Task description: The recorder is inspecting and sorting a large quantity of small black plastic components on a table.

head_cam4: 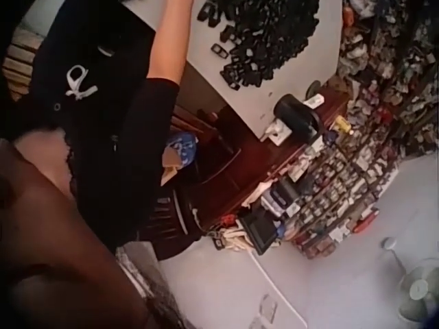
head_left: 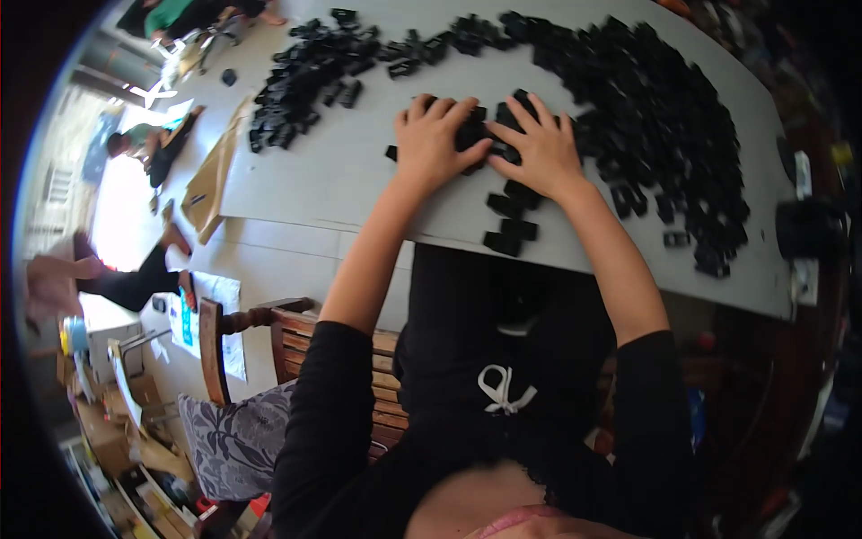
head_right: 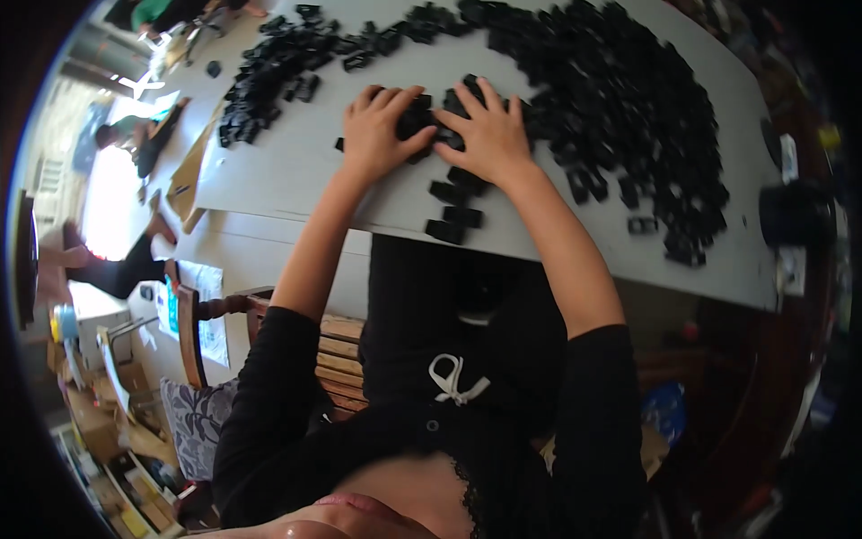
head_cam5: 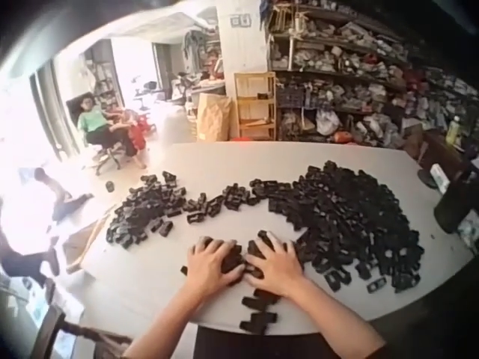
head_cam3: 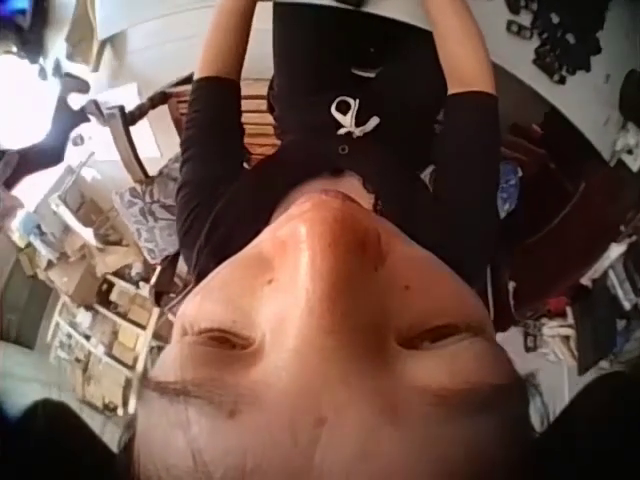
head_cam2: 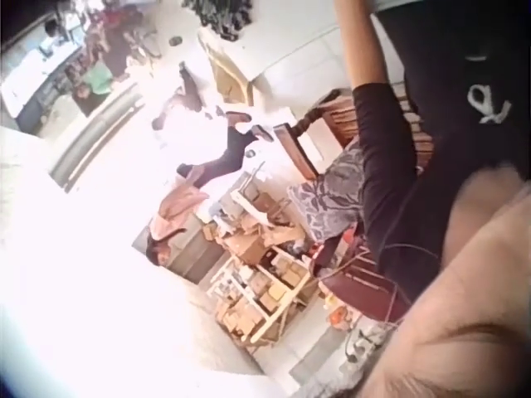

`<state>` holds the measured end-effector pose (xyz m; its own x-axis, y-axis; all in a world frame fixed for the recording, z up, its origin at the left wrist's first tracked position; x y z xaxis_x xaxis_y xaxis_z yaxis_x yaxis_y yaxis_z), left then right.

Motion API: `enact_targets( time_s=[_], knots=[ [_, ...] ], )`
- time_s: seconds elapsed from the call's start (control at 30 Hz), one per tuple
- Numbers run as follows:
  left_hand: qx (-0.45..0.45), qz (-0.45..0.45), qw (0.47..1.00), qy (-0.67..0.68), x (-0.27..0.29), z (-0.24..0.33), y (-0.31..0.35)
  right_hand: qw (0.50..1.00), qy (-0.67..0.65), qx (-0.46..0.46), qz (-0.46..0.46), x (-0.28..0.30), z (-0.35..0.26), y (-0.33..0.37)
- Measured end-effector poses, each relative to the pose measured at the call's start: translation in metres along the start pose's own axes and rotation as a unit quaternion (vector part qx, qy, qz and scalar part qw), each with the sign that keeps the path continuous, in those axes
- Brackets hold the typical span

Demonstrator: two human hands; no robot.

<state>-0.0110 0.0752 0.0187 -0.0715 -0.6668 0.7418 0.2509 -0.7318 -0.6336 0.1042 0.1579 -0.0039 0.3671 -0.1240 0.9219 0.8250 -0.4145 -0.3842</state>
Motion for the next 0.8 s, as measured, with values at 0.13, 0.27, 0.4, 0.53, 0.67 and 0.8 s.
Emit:
enact_targets(
  time_s=[0.13, 0.27, 0.4, 0.53, 0.67, 0.8],
  knots=[
    [-0.006, -0.009, 1.000, 0.017, 0.002, 0.030, 0.017, 0.999, -0.013, 0.001, -0.032, 0.010, 0.001, 0.031],
    [0.006, -0.032, 0.999, 0.005, -0.004, 0.040, 0.019, 0.999, -0.021, 0.008, -0.046, 0.021, 0.013, 0.038],
    [-0.013, 0.042, 0.999, -0.029, 0.013, 0.044, 0.013, 0.995, -0.028, 0.041, 0.081, 0.060, 0.013, 0.042],
    [-0.011, 0.108, 0.990, 0.089, 0.050, 0.053, 0.028, 0.974, -0.171, 0.130, 0.077, 0.070, -0.045, 0.086],
    [0.037, 0.106, 0.976, 0.185, 0.062, 0.056, 0.061, 0.970, -0.222, 0.097, 0.033, 0.054, -0.080, 0.125],
    [0.023, 0.129, 0.970, 0.204, 0.059, 0.066, 0.083, 0.951, -0.294, 0.091, 0.022, 0.068, -0.079, 0.153]
  ],
)
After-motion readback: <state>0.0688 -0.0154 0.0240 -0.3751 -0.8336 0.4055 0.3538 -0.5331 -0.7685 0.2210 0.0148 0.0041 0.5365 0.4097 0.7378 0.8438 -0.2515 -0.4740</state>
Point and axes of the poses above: each hand's wrist, its own y-axis away from the middle knuckle, its own x-axis out of the back of the hand, z = x × y, the point moved 8 cm from there along -y, towards the middle knuckle, and after that the axes turned 7 degrees about z, right-handed, at the moved point
